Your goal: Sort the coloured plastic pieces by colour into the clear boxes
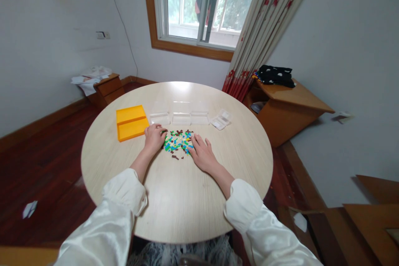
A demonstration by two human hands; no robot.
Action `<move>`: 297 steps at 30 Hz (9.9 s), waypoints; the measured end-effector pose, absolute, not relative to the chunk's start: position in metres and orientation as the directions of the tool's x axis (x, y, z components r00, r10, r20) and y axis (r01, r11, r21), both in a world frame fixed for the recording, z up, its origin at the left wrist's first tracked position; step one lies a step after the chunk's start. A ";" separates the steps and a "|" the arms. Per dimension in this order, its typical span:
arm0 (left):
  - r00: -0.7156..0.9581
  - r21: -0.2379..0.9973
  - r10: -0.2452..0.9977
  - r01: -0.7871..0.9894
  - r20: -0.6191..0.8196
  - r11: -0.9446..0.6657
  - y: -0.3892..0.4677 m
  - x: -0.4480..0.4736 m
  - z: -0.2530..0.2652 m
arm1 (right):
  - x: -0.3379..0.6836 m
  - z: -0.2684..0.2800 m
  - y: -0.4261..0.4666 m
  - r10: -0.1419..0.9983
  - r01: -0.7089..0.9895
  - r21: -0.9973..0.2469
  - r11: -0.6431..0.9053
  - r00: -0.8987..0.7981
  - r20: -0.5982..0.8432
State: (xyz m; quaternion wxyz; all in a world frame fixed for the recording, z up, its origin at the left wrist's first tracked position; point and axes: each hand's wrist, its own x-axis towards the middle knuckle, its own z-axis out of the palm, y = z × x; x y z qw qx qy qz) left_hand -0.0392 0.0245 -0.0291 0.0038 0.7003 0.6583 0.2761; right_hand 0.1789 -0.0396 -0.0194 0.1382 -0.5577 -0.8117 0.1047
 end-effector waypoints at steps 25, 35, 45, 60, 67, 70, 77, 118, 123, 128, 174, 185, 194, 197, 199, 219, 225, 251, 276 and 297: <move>0.022 0.399 0.915 0.895 0.404 -0.198 0.010 -0.035 -0.014 | 0.180 -0.020 -0.038 0.928 0.871 -0.321 0.373 -0.354 0.118; 0.265 0.174 0.958 0.944 0.108 -0.281 -0.009 -0.009 -0.021 | 0.179 -0.012 -0.043 0.904 0.871 -0.245 0.425 -0.419 0.080; 0.362 0.110 0.924 0.921 0.121 -0.375 -0.020 0.003 -0.020 | 0.177 -0.014 -0.040 0.948 0.920 -0.232 0.316 -0.311 0.059; 0.419 0.125 0.895 0.890 0.155 -0.438 -0.026 0.010 -0.021 | 0.187 -0.011 -0.034 0.984 0.939 -0.296 0.176 -0.164 0.065; 0.418 0.126 0.890 0.888 0.182 -0.443 -0.025 0.009 -0.023 | 0.186 -0.014 -0.034 0.972 0.939 -0.255 0.231 -0.233 0.024; 0.428 0.110 0.889 0.887 0.165 -0.448 -0.024 0.008 -0.025 | 0.184 -0.014 -0.034 0.969 0.937 -0.250 0.244 -0.244 0.031; 0.384 0.100 0.907 0.909 0.172 -0.404 -0.023 0.007 -0.023 | 0.182 -0.012 -0.036 0.954 0.917 -0.264 0.300 -0.283 0.102; 0.347 0.206 0.889 0.886 0.298 -0.415 -0.018 0.001 -0.021 | 0.181 -0.016 -0.035 0.942 0.903 -0.270 0.334 -0.333 0.050; 0.348 0.187 0.896 0.895 0.274 -0.405 -0.017 0.001 -0.023 | 0.179 -0.014 -0.037 0.941 0.902 -0.270 0.336 -0.330 0.067; 0.328 0.127 0.921 0.925 0.211 -0.359 -0.017 0.004 -0.024 | 0.177 -0.013 -0.039 0.923 0.890 -0.250 0.381 -0.380 0.056; 0.239 0.104 0.960 0.961 0.144 -0.255 -0.011 0.009 -0.025 | 0.153 -0.022 -0.017 0.927 0.874 -0.309 0.375 -0.365 0.093; -0.069 0.622 0.863 0.721 0.501 -0.304 -0.016 -0.009 -0.023 | 0.197 -0.023 0.004 0.961 0.622 -0.732 0.277 -0.189 0.203; -0.160 0.689 0.837 0.658 0.523 -0.304 -0.012 -0.010 -0.020 | 0.186 -0.015 -0.001 0.960 0.453 -0.861 0.229 -0.250 0.125; -0.108 0.648 0.847 0.696 0.520 -0.309 -0.012 -0.007 -0.021 | 0.177 -0.018 -0.003 0.950 0.507 -0.817 0.274 -0.274 0.149; -0.022 0.564 0.866 0.767 0.499 -0.305 -0.011 -0.003 -0.023 | 0.170 -0.020 -0.006 0.941 0.587 -0.746 0.316 -0.293 0.168; 0.057 0.524 0.876 0.782 0.479 -0.337 -0.004 -0.005 -0.027 | 0.158 -0.026 0.007 0.882 0.656 -0.589 0.472 -0.340 0.327; -0.122 0.492 0.833 0.849 0.540 -0.194 0.018 -0.031 -0.022 | 0.167 -0.029 0.029 0.916 0.731 -0.567 0.380 -0.215 0.338; 0.007 0.191 0.955 0.979 0.298 -0.067 0.019 -0.034 -0.020 | 0.171 -0.021 0.037 0.941 0.939 -0.239 0.249 -0.176 0.290; 0.060 0.353 0.810 0.879 0.583 -0.319 0.007 -0.021 -0.007 | 0.231 -0.023 0.039 0.924 0.934 -0.351 -0.070 0.193 0.330; 0.191 0.434 0.824 0.774 0.533 -0.461 0.000 0.024 -0.006 | 0.191 -0.022 0.013 0.806 0.825 -0.306 0.475 -0.268 0.527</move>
